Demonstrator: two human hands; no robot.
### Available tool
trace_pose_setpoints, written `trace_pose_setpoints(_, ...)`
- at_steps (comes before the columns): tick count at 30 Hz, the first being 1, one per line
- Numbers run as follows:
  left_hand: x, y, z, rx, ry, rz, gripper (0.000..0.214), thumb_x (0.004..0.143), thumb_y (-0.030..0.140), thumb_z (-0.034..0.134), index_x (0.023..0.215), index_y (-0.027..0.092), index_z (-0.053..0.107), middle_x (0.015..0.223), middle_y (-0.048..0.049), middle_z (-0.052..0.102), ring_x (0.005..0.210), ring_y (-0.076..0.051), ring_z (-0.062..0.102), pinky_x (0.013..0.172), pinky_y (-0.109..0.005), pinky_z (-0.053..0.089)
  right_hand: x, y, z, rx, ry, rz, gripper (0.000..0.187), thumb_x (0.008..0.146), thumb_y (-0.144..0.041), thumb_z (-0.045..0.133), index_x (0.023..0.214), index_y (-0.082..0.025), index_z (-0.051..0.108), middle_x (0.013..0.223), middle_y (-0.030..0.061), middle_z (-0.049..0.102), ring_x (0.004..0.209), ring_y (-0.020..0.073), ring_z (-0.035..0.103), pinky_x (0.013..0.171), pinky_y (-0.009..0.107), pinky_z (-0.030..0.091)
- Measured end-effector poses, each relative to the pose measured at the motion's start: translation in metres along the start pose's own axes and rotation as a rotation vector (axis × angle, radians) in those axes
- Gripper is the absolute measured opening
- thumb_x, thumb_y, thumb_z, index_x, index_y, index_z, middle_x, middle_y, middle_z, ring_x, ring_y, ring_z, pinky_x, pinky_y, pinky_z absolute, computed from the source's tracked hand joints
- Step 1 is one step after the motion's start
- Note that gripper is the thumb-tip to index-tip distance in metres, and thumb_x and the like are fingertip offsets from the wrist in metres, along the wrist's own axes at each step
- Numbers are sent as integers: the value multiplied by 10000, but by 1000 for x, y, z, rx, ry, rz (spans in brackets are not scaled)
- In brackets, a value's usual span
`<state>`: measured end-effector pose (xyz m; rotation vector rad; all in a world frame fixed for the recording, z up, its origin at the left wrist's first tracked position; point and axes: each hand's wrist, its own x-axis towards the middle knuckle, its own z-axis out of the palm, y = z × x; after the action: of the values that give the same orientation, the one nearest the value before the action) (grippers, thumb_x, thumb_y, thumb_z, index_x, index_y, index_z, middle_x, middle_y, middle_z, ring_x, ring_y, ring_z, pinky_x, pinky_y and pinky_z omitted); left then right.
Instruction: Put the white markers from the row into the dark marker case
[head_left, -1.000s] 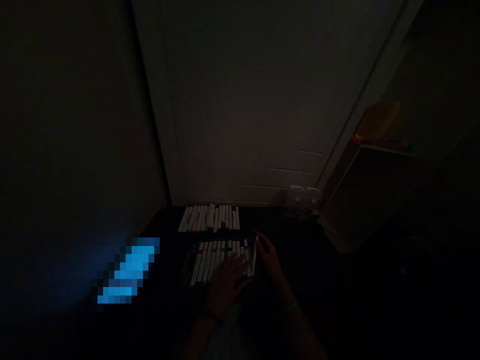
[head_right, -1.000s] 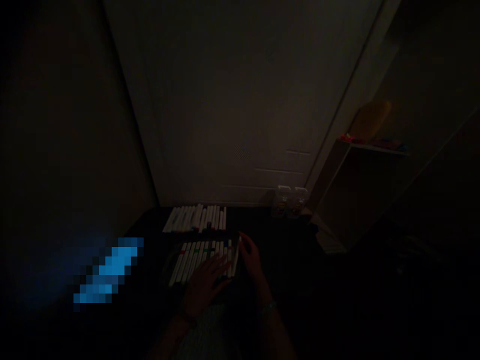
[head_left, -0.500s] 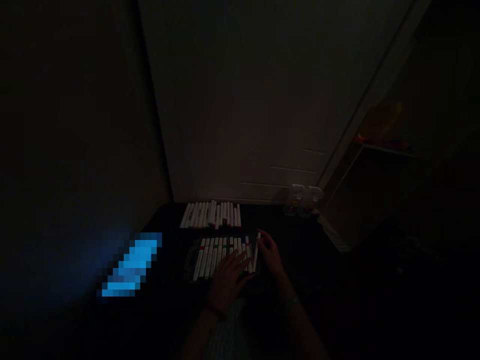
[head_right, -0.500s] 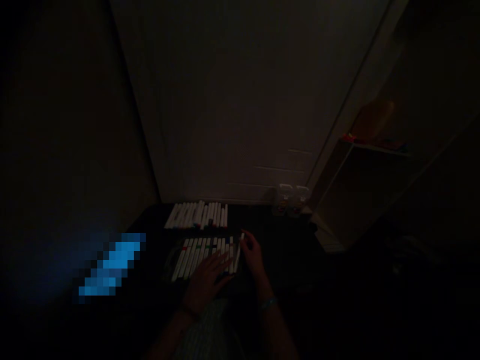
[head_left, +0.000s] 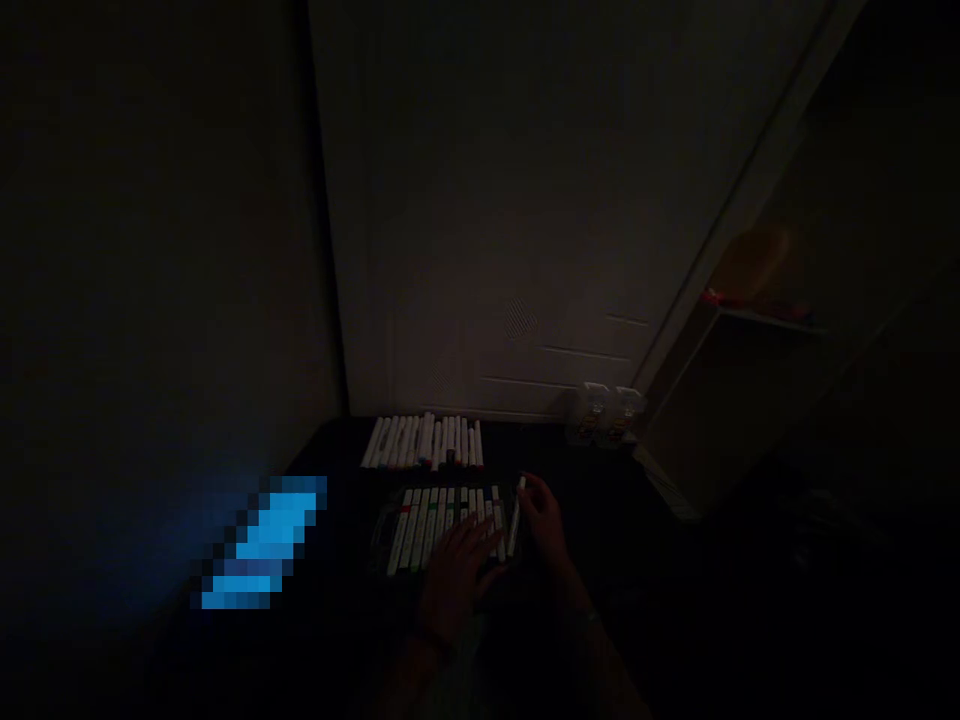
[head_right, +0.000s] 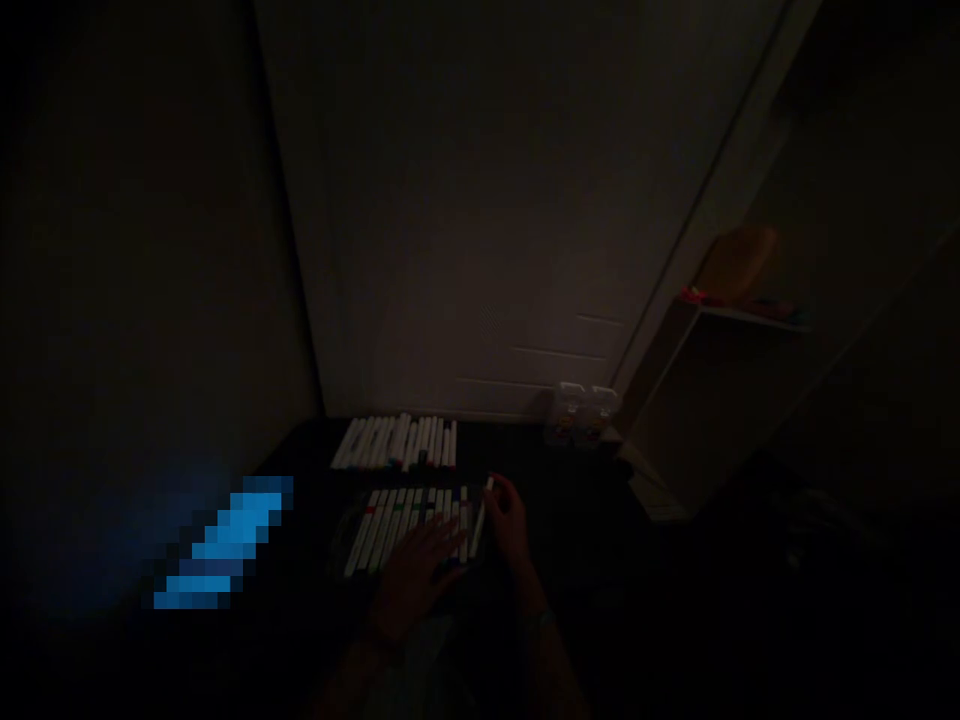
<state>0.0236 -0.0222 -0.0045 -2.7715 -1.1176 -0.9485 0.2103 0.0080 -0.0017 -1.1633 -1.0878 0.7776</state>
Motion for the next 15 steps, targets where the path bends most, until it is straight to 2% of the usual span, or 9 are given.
trace_pose_setpoints(4,-1,-2,3,-3,27,9,421,839,441,477,1243,321,469,1308,4,491,1238,-240,391,994,-465,365,1,2,1,-50,13,-16,428,757,-435,580,1118,-206,562,789,4,620,713,144,572,630,238,456)
trace_pose_setpoints(7,-1,-3,5,-3,31,13,425,834,434,489,1244,322,468,1313,4,485,1239,-242,390,989,-464,371,0,0,2,-66,-24,-29,426,779,-441,557,1137,-211,557,835,20,636,770,164,587,672,257,472)
trace_pose_setpoints(12,0,-1,3,-5,31,6,424,831,428,498,1240,321,473,1307,6,492,1232,-239,399,989,-463,372,-2,-2,1,-156,-70,-88,414,820,-438,504,1180,-238,545,1089,48,602,969,189,562,835,308,451)
trace_pose_setpoints(15,1,0,3,-2,25,6,406,839,423,487,1229,310,488,1294,3,506,1233,-237,398,1001,-458,357,-1,-1,0,-271,-50,-121,408,810,-429,523,1173,-247,556,1039,38,619,961,184,557,872,321,427)
